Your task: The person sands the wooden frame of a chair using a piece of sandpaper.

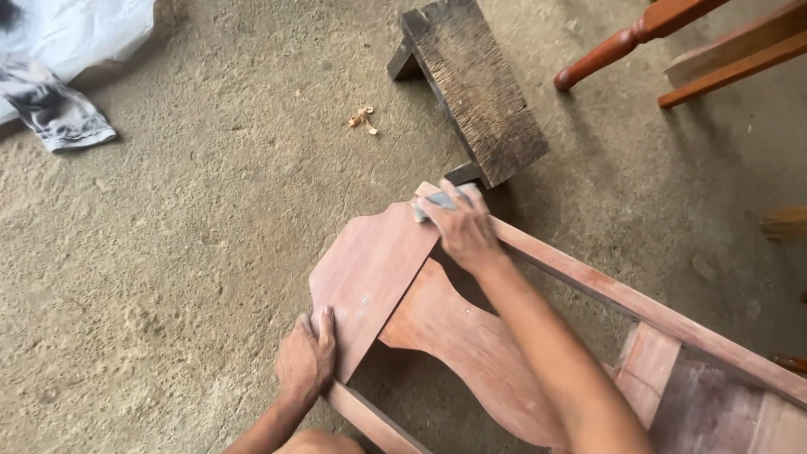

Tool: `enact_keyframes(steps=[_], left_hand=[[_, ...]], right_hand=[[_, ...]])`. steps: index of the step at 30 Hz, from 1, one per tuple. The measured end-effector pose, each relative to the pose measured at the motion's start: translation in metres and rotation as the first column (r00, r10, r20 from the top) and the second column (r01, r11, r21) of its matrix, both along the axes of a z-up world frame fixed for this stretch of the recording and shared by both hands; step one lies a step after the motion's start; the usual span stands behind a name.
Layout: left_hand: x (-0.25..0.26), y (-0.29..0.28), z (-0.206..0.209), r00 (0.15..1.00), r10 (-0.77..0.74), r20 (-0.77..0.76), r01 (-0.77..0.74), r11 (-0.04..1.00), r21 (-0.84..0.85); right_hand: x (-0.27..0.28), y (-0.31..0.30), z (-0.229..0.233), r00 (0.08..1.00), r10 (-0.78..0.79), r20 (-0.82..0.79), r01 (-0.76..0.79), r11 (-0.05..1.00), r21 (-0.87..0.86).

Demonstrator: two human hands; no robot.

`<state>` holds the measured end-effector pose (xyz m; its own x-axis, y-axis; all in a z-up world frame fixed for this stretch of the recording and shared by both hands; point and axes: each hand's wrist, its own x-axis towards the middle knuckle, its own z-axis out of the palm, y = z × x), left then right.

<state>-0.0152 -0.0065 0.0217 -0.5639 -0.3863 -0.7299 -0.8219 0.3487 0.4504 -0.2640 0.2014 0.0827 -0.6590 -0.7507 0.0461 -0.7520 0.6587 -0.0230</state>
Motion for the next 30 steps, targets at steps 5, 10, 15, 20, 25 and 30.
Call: enact_keyframes(steps=[5, 10, 15, 20, 25, 30], left_hand=[[0.0, -0.003, 0.001, 0.999, 0.015, 0.046, -0.018, 0.998, 0.064], [0.004, 0.0, -0.002, 0.998, 0.009, -0.062, -0.013, 0.998, -0.061], [-0.001, -0.002, 0.004, 1.0, 0.027, 0.002, -0.027, 1.0, 0.004], [-0.001, -0.001, 0.002, 1.0, 0.013, 0.018, -0.013, 1.0, -0.001], [-0.003, -0.002, -0.002, 0.998, 0.034, -0.05, -0.037, 0.997, -0.064], [0.001, -0.002, 0.0, 0.999, 0.028, -0.029, -0.029, 0.999, -0.018]], right_hand=[[0.006, 0.022, -0.004, 1.0, -0.028, 0.014, 0.028, 1.0, -0.012], [0.006, 0.015, 0.003, 0.997, -0.057, 0.06, 0.057, 0.998, 0.005], [-0.006, -0.011, -0.009, 0.998, 0.047, 0.032, -0.045, 0.997, -0.061], [0.006, 0.027, -0.003, 0.999, -0.017, 0.032, 0.017, 1.0, 0.018], [-0.012, -0.01, -0.032, 1.0, -0.017, -0.012, 0.017, 1.0, -0.026], [0.005, 0.021, -0.002, 1.0, 0.006, 0.002, -0.006, 1.0, 0.017]])
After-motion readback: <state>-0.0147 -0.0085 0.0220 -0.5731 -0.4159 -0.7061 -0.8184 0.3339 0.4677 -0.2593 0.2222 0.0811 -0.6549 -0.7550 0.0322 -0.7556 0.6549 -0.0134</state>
